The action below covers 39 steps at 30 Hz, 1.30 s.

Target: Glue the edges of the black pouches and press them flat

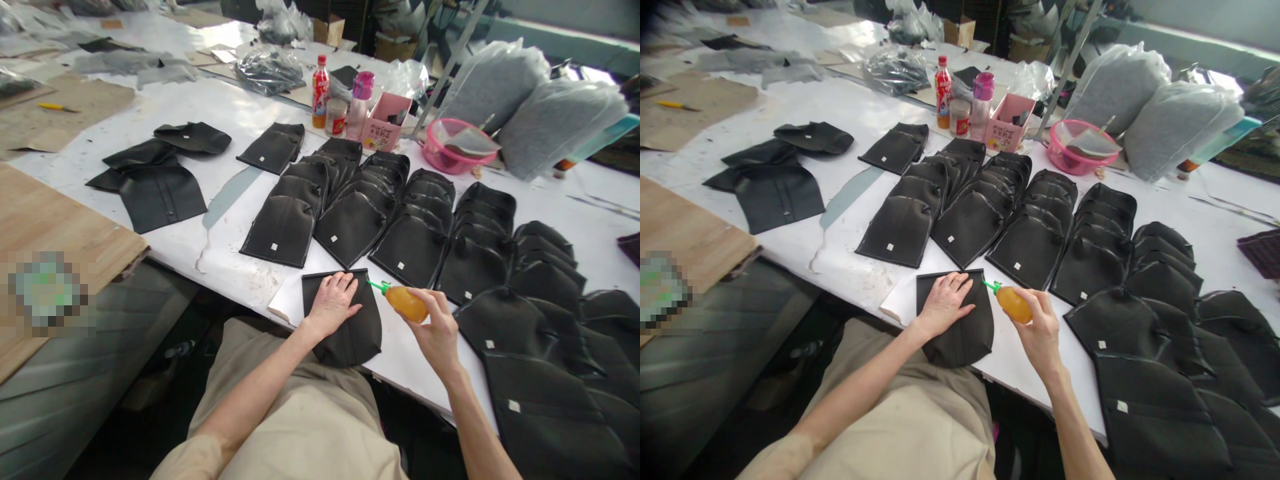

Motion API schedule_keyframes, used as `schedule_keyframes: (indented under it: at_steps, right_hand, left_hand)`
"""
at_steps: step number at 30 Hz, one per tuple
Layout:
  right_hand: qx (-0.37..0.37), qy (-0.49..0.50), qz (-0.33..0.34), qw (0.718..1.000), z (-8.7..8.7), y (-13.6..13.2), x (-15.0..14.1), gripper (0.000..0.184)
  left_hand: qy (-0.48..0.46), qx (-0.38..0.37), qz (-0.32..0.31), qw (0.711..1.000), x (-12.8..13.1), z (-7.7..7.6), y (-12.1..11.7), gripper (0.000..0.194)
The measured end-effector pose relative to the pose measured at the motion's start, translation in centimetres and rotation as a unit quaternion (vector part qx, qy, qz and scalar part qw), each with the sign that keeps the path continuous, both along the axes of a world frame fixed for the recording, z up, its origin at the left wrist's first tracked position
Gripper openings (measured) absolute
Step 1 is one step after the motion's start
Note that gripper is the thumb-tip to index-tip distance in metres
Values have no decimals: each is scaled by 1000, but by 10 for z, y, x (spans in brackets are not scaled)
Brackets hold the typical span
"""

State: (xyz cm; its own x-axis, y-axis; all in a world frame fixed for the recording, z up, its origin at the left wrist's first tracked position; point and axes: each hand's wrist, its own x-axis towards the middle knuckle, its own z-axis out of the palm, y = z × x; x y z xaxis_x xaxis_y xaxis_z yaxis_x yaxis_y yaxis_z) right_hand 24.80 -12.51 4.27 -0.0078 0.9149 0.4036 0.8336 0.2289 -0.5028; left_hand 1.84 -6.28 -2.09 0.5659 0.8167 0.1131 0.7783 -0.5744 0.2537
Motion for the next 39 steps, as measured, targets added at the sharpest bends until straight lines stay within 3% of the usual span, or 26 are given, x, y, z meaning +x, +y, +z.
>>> schedule_keyframes:
  at_steps: [13,25,39]
  right_hand:
    - [24,29,-22,999,-12,16,-7,31]
    - [-2,6,-6,1000,7,-11,-3,29]
    - [-32,9,-12,999,16,-34,-2,32]
  left_hand:
    - [1,-3,4,1000,0,1,0,53]
    - [2,-16,0,1000,0,3,0,53]
    - [11,-2,-1,1000,-1,0,0,54]
